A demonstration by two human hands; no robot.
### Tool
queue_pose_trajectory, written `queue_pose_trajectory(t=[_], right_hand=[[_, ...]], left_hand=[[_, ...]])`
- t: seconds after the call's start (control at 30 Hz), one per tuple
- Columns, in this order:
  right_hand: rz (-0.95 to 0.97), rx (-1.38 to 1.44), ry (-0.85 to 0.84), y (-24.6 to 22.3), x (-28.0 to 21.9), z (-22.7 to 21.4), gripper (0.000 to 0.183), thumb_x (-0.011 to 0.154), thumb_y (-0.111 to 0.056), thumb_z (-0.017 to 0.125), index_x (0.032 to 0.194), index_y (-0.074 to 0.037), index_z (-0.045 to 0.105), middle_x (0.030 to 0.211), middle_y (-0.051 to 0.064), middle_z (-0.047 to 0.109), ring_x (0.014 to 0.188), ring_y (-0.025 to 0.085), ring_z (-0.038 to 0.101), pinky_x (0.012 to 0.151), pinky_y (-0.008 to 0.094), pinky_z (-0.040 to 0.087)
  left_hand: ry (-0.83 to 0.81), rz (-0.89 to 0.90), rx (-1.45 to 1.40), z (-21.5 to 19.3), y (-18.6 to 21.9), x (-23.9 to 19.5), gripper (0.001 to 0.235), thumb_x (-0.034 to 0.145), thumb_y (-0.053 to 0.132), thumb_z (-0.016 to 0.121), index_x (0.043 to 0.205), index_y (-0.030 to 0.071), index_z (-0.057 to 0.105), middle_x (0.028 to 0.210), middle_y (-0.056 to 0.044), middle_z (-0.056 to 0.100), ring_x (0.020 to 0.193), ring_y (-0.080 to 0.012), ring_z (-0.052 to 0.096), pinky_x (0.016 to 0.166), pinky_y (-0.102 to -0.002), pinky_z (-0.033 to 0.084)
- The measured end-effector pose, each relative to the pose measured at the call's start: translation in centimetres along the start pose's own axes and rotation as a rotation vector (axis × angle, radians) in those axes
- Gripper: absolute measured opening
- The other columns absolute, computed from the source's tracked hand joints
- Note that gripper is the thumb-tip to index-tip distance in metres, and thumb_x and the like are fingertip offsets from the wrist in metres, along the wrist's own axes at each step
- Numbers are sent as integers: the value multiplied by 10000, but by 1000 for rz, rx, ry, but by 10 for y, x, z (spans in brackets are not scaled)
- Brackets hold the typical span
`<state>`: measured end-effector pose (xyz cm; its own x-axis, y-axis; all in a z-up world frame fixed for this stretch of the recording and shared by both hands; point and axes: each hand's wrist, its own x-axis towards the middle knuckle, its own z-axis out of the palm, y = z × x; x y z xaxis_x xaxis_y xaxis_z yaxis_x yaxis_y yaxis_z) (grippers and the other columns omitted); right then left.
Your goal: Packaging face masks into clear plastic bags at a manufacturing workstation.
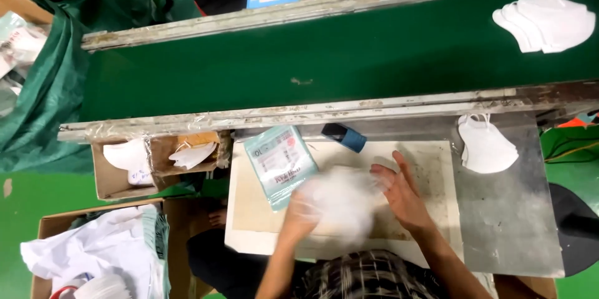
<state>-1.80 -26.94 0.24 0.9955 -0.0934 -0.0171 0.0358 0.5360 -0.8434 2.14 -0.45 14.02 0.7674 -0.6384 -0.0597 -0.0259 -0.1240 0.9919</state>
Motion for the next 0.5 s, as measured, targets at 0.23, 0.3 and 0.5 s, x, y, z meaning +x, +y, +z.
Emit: queue_pose_trajectory(t=[0.23,0.3,0.5], right_hand=[[95,331,178,36,-10,-21,809,1021,-550,469,1666,-215,114,1506,253,449,1386,367,461,1159,517,350],[137,368,93,23,-7,-7,855,975,-586,542,1651,-263,131,1516,248,444,1371,391,454,1158,537,349],[-212,82,-340,4,-3,17,1042,888,-425,810,1643,-216,122,1719,68,213,1530,329,331,1242,546,328]], left_hand=[[-38,-58,81,-5,-4,1,469,738,40,739,1190,-26,632,1145,-142,704,1041,-233,656,917,-374,521],[132,-250,137,-13,-16,22,402,775,70,749,1159,3,648,1137,-142,715,1028,-258,659,890,-358,536],[211,-337,-47,2,-47,28,382,827,69,747,1183,-17,642,1135,-146,716,1012,-268,665,833,-380,546]])
